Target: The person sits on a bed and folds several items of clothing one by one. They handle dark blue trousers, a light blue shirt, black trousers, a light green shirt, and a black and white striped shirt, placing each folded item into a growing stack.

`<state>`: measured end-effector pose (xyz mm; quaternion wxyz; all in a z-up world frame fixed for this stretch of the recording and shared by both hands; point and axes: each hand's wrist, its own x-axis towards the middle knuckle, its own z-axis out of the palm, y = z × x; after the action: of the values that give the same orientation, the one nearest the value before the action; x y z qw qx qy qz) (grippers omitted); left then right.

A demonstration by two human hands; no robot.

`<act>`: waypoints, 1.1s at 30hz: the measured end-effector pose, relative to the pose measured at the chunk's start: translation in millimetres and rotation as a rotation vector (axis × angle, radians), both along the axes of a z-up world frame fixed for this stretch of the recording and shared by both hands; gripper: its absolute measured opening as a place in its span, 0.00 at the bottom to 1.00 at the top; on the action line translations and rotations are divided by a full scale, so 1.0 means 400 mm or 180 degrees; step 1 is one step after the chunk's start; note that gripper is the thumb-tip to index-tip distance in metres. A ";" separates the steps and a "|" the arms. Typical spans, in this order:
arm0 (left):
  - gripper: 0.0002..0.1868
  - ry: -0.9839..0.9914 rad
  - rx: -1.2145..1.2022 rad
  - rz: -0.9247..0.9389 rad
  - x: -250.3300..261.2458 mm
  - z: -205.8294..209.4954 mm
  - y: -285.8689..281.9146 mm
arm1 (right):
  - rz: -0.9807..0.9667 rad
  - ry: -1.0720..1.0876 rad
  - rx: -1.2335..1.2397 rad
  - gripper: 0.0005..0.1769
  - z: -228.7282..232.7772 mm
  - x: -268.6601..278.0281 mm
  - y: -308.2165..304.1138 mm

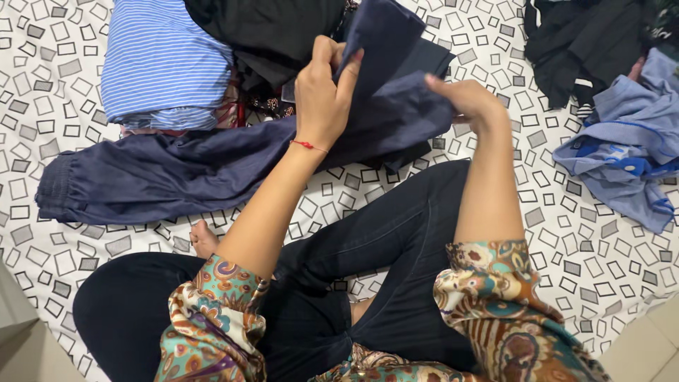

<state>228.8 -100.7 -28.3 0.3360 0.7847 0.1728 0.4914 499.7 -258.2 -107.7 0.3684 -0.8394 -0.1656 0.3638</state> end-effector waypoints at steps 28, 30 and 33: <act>0.11 0.0177 0.0920 0.0157 0.036 -0.048 -0.091 | 0.0086 0.0267 0.2033 0.12 0.023 -0.020 0.103; 0.13 0.0360 0.0518 -0.0009 0.043 -0.071 -0.091 | 0.0073 0.0407 0.2319 0.13 0.035 -0.024 0.105; 0.20 0.0522 0.0954 -0.0559 0.025 -0.100 -0.096 | 0.0156 0.0259 0.2535 0.13 0.050 -0.047 0.100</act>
<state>238.7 -139.2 -68.3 0.2417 0.8755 0.0553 0.4147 480.8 -218.2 -87.8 0.6624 -0.6116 -0.2990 0.3128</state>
